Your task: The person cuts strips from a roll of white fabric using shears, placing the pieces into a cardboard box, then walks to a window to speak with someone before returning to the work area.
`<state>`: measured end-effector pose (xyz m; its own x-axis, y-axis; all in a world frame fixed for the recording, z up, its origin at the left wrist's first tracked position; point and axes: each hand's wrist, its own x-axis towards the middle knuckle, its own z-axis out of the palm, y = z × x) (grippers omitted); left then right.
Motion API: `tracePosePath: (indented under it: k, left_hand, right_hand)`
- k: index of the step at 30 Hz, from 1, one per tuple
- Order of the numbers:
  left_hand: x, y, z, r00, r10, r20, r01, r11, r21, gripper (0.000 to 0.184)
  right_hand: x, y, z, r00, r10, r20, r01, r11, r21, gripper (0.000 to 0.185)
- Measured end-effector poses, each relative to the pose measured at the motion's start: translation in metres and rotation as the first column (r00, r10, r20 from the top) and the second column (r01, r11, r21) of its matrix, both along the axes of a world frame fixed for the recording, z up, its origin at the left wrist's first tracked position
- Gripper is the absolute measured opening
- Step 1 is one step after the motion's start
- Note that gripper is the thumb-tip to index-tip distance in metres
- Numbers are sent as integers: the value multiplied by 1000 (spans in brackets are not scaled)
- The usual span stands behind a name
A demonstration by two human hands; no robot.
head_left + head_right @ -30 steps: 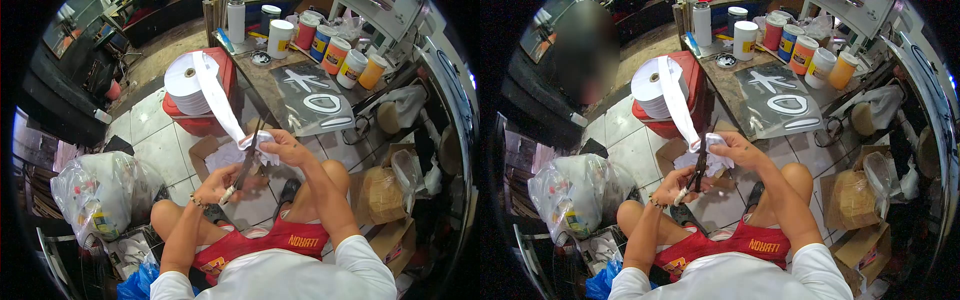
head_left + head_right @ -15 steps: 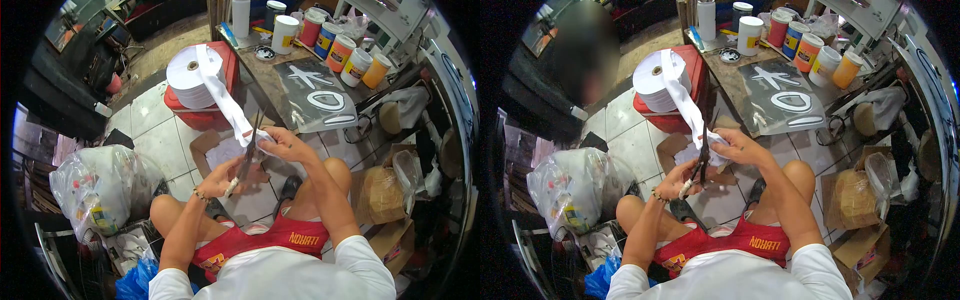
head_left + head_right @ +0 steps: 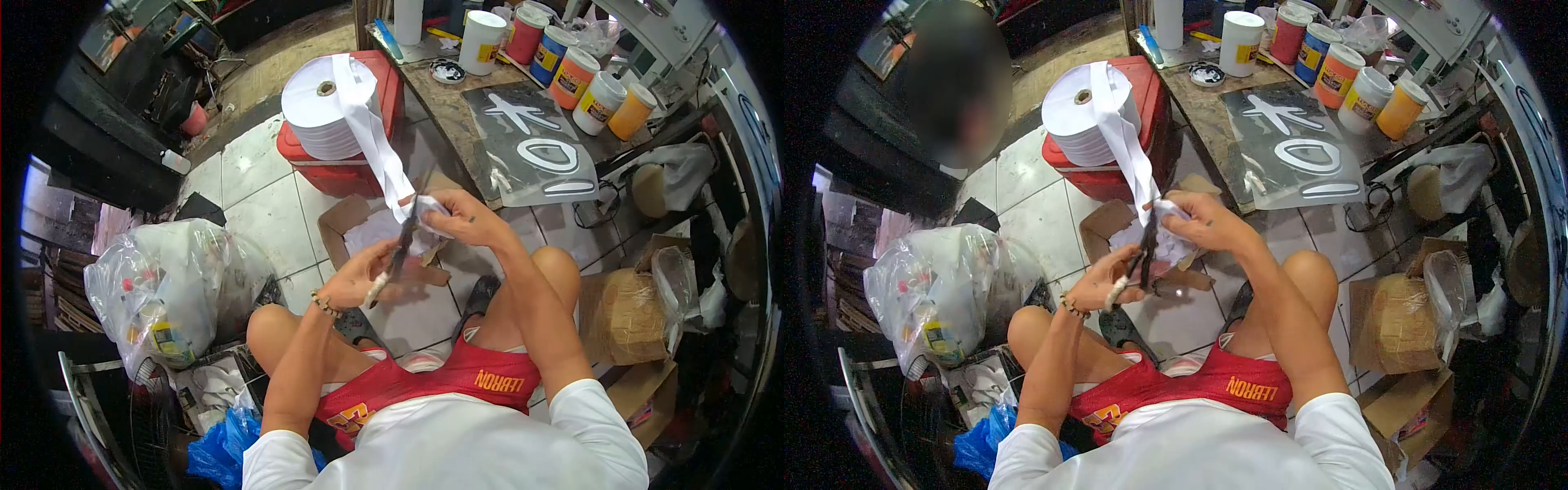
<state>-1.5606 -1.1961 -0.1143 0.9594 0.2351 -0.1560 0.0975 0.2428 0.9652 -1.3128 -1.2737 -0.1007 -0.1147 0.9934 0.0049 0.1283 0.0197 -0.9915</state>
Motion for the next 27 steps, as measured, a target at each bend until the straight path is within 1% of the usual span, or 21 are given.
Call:
tracePosePath:
  k: [1, 3, 4, 6, 7, 9, 10, 11, 13, 14, 15, 17, 18, 22, 24, 25, 26, 27]
  left_hand:
    - [0, 1, -3, 1000, 1, 0, -1, 1000, -2, 82]
    - [1, 6, -15, 992, 36, 122, -37, 999, 7, 81]
    - [1, 6, -21, 992, 43, 121, -43, 999, 2, 81]
    - [3, 6, -26, 996, 73, 51, -65, 988, -143, 72]
    - [0, 9, -26, 996, 77, 51, -68, 987, -144, 72]
    - [-7, 13, -17, 992, 47, -115, -45, 999, 21, 68]
    - [-7, 12, -14, 988, 136, -76, -134, 990, 30, 63]
    - [-7, 12, -6, 988, 133, -84, -131, 991, 25, 63]
    - [-5, 14, 9, 938, 346, -18, -345, 937, 52, 62]
    - [-7, 21, 11, 923, 383, -33, -379, 921, 87, 61]
    - [-7, 24, 13, 923, 384, -34, -380, 921, 87, 61]
    - [-10, 28, 17, 868, 497, 13, -496, 865, 72, 60]
    - [-11, 30, 15, 853, 519, 49, -522, 850, 79, 59]
    - [-16, 34, 9, 835, 549, 19, -548, 831, 97, 65]
    - [-20, 35, 7, 872, 488, 36, -489, 864, 125, 69]
    - [-22, 35, 6, 871, 490, 40, -491, 862, 127, 69]
    - [-23, 34, 3, 913, 407, 31, -408, 908, 101, 71]
    - [-24, 33, 0, 948, 319, 27, -320, 945, 73, 73]
  right_hand:
    - [-2, -1, -1, 1000, 1, 0, -1, 1000, -2, 30]
    - [-10, -2, 3, 996, 36, -79, -34, 999, 23, 30]
    - [-11, -2, 2, 996, 42, -80, -40, 999, 18, 30]
    - [-12, 1, 0, 999, 15, -40, -9, 989, 146, 34]
    - [-10, 1, -1, 999, 18, -40, -12, 989, 146, 34]
    - [-3, 0, -5, 994, -56, 96, 56, 998, 8, 33]
    - [0, 4, -9, 979, -77, 188, 34, 975, 220, 32]
    - [0, 8, -18, 980, -78, 182, 38, 976, 213, 32]
    - [-6, 17, -36, 924, -187, 335, 20, 896, 443, 29]
    - [-11, 20, -40, 921, -187, 342, 49, 926, 375, 31]
    - [-16, 24, -44, 922, -185, 340, 48, 926, 374, 31]
    - [-25, 31, -51, 880, -204, 430, 90, 958, 271, 33]
    - [-27, 33, -55, 864, -209, 458, 61, 946, 317, 37]
    - [-29, 41, -54, 863, -272, 427, 106, 922, 373, 42]
    - [-31, 40, -41, 849, -456, 266, 356, 867, 350, 40]
    - [-29, 40, -39, 850, -456, 266, 353, 866, 354, 40]
    - [-25, 38, -36, 829, -543, 135, 485, 818, 311, 39]
    - [-18, 35, -33, 781, -624, 8, 602, 758, 251, 38]
